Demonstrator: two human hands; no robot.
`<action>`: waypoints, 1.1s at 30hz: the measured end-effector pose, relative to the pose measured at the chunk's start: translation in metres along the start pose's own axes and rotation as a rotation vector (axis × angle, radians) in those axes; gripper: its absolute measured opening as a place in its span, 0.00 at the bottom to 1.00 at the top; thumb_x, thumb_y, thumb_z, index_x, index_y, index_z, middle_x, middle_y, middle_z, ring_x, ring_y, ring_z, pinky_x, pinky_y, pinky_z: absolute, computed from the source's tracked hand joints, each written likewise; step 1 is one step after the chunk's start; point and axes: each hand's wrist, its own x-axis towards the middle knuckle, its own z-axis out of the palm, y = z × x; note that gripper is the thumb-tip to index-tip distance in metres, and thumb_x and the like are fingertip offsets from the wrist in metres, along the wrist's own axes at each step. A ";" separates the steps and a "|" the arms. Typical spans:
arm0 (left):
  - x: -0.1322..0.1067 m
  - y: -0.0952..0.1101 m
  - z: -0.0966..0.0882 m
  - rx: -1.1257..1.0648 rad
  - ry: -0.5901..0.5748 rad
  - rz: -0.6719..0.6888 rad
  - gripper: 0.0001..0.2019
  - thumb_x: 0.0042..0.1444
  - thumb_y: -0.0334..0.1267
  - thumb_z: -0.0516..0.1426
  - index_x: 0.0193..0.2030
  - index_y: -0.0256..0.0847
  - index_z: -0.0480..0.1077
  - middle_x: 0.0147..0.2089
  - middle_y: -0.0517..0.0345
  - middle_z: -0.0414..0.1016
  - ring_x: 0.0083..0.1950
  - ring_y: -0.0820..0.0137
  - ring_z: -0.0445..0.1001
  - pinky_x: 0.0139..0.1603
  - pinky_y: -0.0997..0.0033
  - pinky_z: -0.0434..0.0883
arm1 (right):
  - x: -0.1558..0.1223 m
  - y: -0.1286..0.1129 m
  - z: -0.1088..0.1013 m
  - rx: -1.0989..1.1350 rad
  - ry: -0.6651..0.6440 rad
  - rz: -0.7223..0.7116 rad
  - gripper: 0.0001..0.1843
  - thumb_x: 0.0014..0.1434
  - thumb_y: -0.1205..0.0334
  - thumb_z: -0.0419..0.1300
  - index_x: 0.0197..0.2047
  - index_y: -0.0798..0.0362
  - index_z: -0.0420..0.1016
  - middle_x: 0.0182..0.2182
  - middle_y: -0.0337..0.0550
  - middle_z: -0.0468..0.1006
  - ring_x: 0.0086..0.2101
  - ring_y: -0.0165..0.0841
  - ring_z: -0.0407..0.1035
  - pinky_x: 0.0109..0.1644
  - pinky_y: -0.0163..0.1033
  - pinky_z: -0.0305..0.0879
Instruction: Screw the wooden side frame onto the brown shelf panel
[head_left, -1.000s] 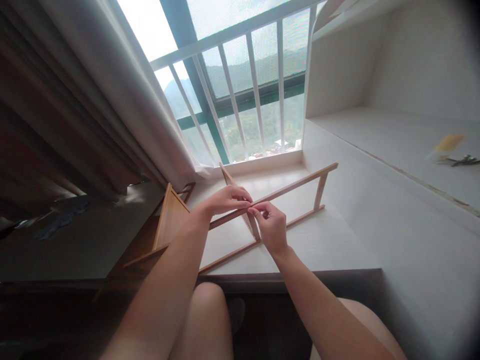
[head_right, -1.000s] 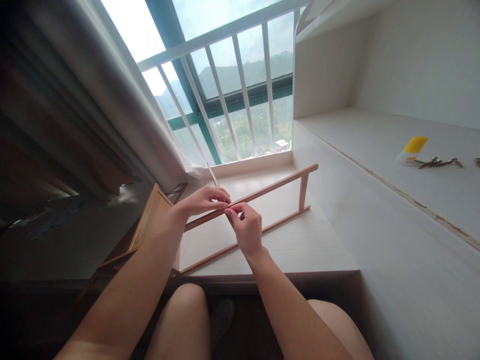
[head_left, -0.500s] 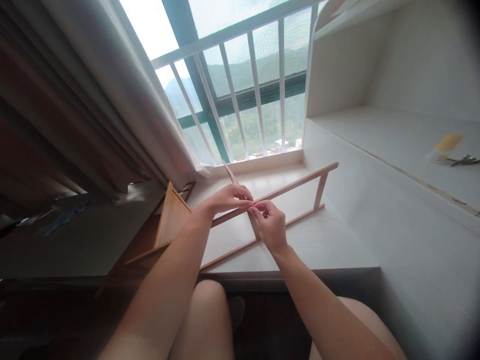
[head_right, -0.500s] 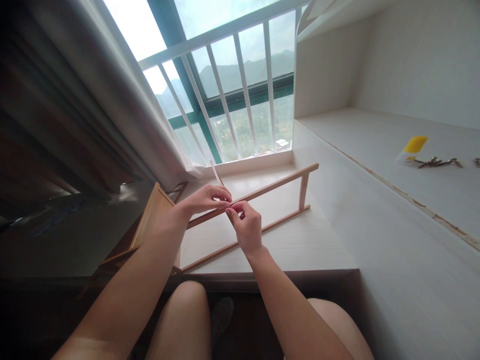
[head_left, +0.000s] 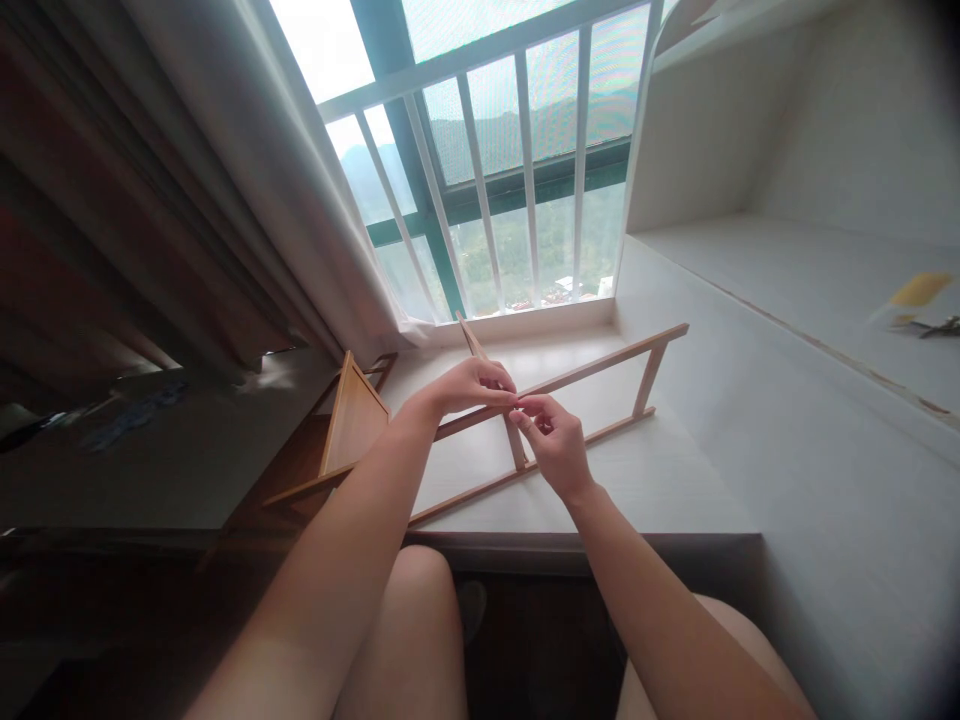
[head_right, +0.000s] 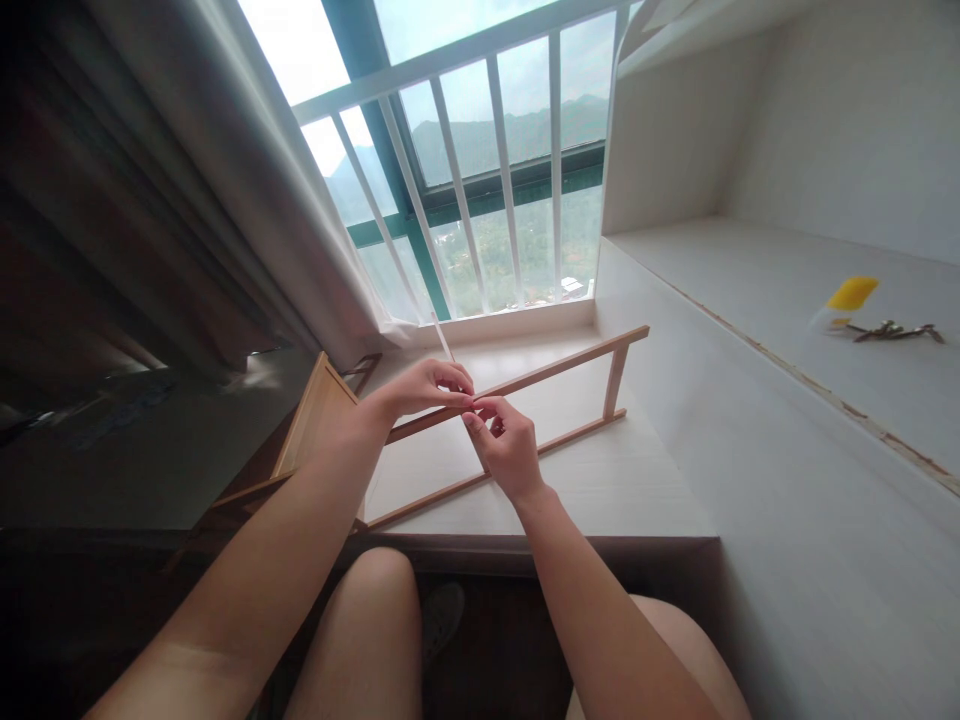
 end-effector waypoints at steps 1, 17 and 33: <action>0.000 -0.001 0.000 0.002 -0.001 0.000 0.17 0.50 0.50 0.63 0.35 0.36 0.78 0.37 0.52 0.74 0.38 0.69 0.72 0.38 0.72 0.67 | 0.000 0.000 -0.001 -0.001 -0.010 0.001 0.14 0.59 0.52 0.60 0.41 0.53 0.75 0.28 0.39 0.74 0.21 0.26 0.57 0.25 0.34 0.57; -0.001 0.002 0.001 -0.012 -0.016 -0.031 0.17 0.51 0.49 0.62 0.37 0.35 0.77 0.38 0.52 0.74 0.37 0.70 0.71 0.37 0.72 0.67 | 0.003 0.021 -0.033 0.008 -0.025 0.102 0.12 0.60 0.68 0.49 0.45 0.53 0.69 0.33 0.41 0.78 0.25 0.29 0.62 0.30 0.36 0.60; 0.001 -0.001 0.000 0.019 -0.005 -0.027 0.18 0.46 0.51 0.65 0.36 0.36 0.76 0.36 0.54 0.74 0.35 0.71 0.70 0.38 0.71 0.67 | -0.011 0.009 -0.055 -0.239 -0.043 -0.125 0.12 0.65 0.58 0.56 0.43 0.49 0.80 0.35 0.45 0.76 0.38 0.37 0.71 0.45 0.44 0.68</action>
